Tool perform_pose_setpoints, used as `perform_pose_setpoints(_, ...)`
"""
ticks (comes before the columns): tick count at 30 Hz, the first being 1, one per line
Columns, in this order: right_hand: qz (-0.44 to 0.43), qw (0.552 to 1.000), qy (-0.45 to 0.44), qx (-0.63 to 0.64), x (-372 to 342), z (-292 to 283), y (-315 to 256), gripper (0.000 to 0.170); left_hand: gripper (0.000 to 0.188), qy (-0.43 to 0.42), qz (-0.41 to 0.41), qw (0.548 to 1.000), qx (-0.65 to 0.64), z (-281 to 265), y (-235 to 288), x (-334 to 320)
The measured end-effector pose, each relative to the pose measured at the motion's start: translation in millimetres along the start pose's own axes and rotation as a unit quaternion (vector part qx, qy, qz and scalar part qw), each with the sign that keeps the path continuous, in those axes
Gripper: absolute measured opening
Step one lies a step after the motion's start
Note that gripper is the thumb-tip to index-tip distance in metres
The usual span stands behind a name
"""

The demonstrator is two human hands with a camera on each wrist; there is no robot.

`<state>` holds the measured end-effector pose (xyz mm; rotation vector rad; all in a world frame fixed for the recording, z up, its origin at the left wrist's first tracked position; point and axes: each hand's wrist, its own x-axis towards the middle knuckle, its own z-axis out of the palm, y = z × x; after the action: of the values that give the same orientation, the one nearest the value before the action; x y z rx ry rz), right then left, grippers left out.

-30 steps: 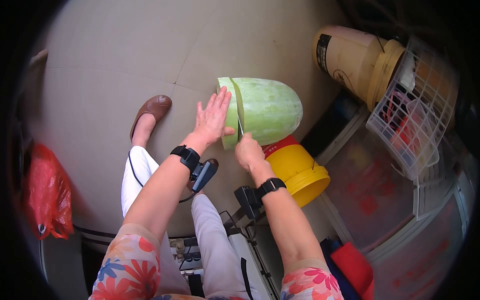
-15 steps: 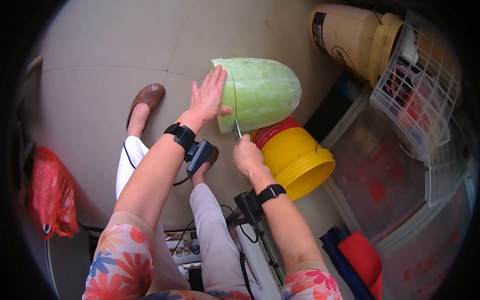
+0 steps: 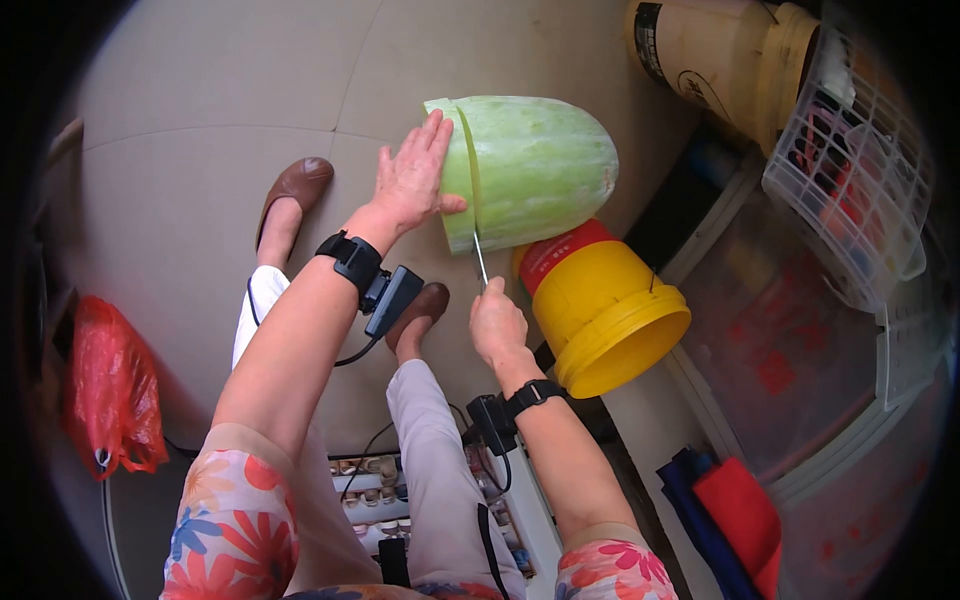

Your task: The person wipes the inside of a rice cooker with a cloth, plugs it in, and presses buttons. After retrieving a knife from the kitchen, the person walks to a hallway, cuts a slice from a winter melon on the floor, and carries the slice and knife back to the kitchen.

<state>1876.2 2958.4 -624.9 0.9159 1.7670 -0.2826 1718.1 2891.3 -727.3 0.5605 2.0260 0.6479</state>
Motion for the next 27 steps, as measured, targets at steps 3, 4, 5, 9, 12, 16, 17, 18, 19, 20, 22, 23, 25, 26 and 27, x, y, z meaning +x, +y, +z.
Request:
perform_pose_setpoints(3, -0.011, 1.0, 0.026, 0.01, 9, 17, 4, 0.021, 0.104, 0.001, 0.006, 1.0, 0.018, -1, -4, -1)
perform_pose_setpoints(4, -0.012, 1.0, 0.023, 0.016, 13, 29, 7, 0.021, 0.103, 0.006, 0.01, 1.0, 0.019, 2, -6, -1)
perform_pose_setpoints(5, -0.012, 0.999, 0.036, 0.015, 17, 36, 10, 0.021, 0.103, 0.012, 0.016, 1.0, 0.018, 2, -6, 0)
perform_pose_setpoints(9, -0.033, 0.997, 0.066, 0.032, 26, 56, 21, 0.021, 0.103, 0.015, 0.025, 0.999, 0.023, 5, -5, -1)
perform_pose_setpoints(12, -0.041, 0.996, 0.059, 0.056, 35, 63, 27, 0.022, 0.103, 0.027, 0.039, 0.999, 0.023, 7, -5, -1)
perform_pose_setpoints(16, -0.038, 0.993, 0.062, 0.089, 45, 77, 35, 0.022, 0.103, 0.046, 0.065, 0.996, 0.036, 10, -5, 0)
perform_pose_setpoints(17, -0.048, 0.992, 0.062, 0.102, 46, 80, 37, 0.022, 0.104, 0.053, 0.072, 0.995, 0.039, 11, -6, -1)
perform_pose_setpoints(18, -0.058, 0.99, 0.063, 0.115, 48, 83, 39, 0.022, 0.104, 0.049, 0.079, 0.995, 0.044, 13, -8, -1)
perform_pose_setpoints(19, -0.053, 0.989, 0.064, 0.123, 50, 86, 40, 0.022, 0.105, 0.055, 0.089, 0.994, 0.033, 14, -10, -1)
perform_pose_setpoints(20, -0.058, 0.988, 0.067, 0.13, 51, 89, 41, 0.022, 0.105, 0.062, 0.097, 0.993, 0.022, 16, -12, -1)
perform_pose_setpoints(22, -0.06, 0.985, 0.071, 0.145, 55, 95, 43, 0.021, 0.105, 0.059, 0.106, 0.992, 0.035, 17, -13, -2)
perform_pose_setpoints(23, -0.067, 0.983, 0.072, 0.153, 57, 97, 44, 0.021, 0.106, 0.062, 0.108, 0.992, 0.029, 17, -14, -3)
perform_pose_setpoints(25, -0.072, 0.98, 0.075, 0.167, 62, 100, 44, 0.02, 0.106, 0.065, 0.115, 0.991, 0.03, 17, -14, -2)
perform_pose_setpoints(26, -0.072, 0.98, 0.071, 0.17, 64, 102, 44, 0.019, 0.107, 0.07, 0.124, 0.989, 0.03, 17, -15, -2)
perform_pose_setpoints(27, -0.072, 0.98, 0.065, 0.171, 67, 104, 45, 0.018, 0.108, 0.075, 0.132, 0.988, 0.029, 16, -15, -2)
